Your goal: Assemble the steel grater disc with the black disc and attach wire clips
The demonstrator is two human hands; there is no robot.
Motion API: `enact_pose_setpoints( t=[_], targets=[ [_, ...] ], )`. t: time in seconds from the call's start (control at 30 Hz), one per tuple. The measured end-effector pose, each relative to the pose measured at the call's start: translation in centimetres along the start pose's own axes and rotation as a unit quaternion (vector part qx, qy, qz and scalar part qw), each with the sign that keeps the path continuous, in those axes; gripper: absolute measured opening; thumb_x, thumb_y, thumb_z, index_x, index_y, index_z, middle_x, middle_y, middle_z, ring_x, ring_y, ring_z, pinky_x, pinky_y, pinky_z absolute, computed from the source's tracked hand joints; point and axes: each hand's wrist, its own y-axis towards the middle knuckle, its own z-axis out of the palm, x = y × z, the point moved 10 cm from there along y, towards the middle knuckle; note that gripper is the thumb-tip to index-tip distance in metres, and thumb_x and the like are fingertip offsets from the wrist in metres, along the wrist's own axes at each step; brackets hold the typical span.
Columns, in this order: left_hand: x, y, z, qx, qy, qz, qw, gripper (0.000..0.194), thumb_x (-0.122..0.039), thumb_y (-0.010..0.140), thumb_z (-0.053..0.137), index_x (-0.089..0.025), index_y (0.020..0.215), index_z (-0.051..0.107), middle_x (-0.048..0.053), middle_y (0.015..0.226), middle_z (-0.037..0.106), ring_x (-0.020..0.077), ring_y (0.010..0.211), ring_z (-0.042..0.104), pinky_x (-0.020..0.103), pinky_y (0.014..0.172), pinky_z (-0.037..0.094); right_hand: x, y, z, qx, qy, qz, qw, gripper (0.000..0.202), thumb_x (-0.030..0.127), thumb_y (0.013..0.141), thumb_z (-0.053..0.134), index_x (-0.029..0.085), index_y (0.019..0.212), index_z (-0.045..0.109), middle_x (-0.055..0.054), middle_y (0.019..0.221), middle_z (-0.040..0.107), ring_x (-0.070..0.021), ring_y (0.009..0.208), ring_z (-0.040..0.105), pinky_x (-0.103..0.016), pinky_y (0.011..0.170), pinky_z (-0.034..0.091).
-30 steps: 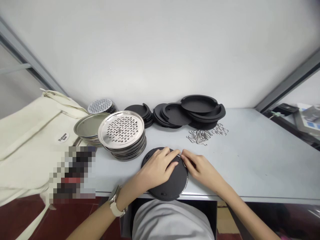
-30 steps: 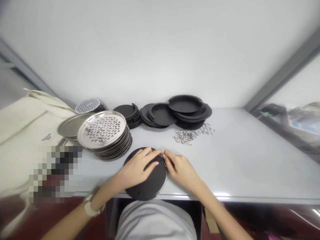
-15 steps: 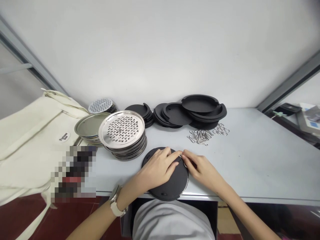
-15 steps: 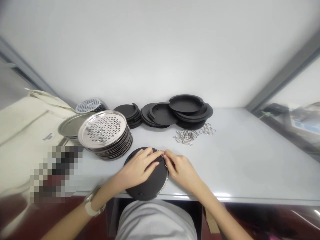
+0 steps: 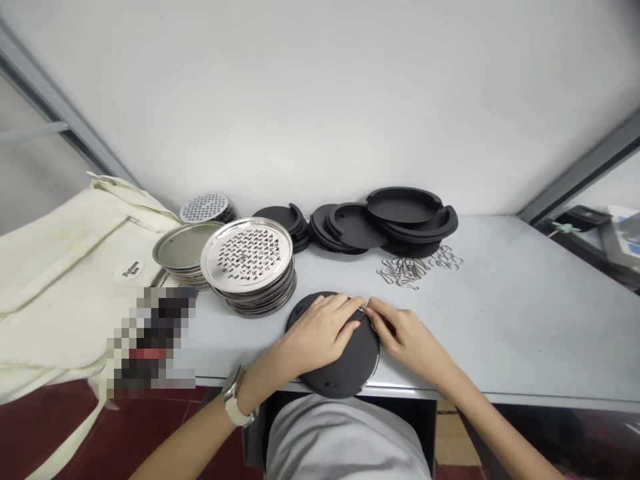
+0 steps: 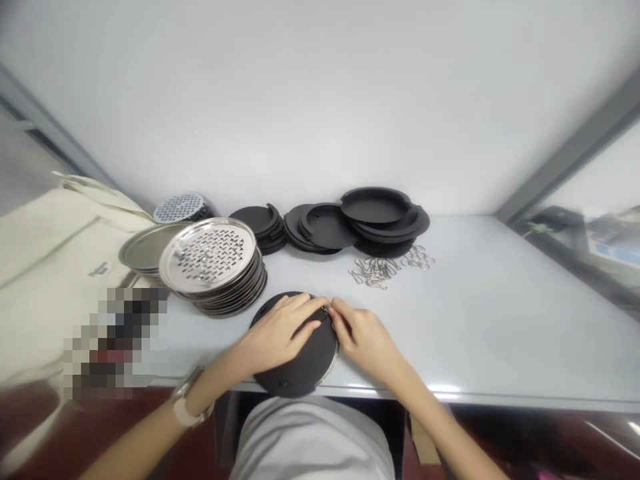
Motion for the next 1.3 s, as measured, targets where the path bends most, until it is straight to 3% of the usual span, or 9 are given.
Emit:
enact_pose_setpoints(
  t=[0.73, 0.93, 1.3],
  targets=[
    [0.0, -0.1, -0.1, -0.004, -0.034, 0.007, 0.999, 0.032, -0.021, 0.096, 0.041, -0.021, 0.128, 0.045, 0.005, 0.112, 0.058, 0.0194, 0.106, 0.053, 0.036, 0.096, 0.041, -0.1, 0.1, 0.1, 0.009, -0.001, -0.005, 1.0, 0.021, 0.026, 0.097, 0.033, 0.023, 0.083, 0.048, 0.001, 0.063, 0.057, -0.016, 0.052, 0.053, -0.025, 0.054, 0.035],
    [0.2, -0.1, -0.1, -0.005, -0.035, 0.002, 0.999, 0.026, -0.021, 0.095, 0.042, -0.02, 0.121, 0.049, 0.005, 0.106, 0.058, 0.0195, 0.102, 0.054, 0.036, 0.094, 0.042, 0.1, 0.6, 0.1, 0.049, 0.006, -0.018, 0.999, 0.026, 0.03, 0.098, 0.031, 0.023, 0.075, 0.042, 0.004, 0.059, 0.046, -0.014, 0.051, 0.045, -0.024, 0.054, 0.033],
    [0.1, -0.1, -0.3, -0.017, -0.04, 0.002, 0.999, 0.029, -0.021, 0.095, 0.043, -0.021, 0.124, 0.049, 0.006, 0.11, 0.059, 0.0201, 0.107, 0.054, 0.037, 0.096, 0.042, 0.0, 1.1, 0.0, 0.088, 0.023, -0.031, 0.995, 0.028, 0.033, 0.098, 0.032, 0.022, 0.075, 0.043, 0.004, 0.063, 0.048, -0.0126, 0.056, 0.046, -0.023, 0.057, 0.034]
  ],
)
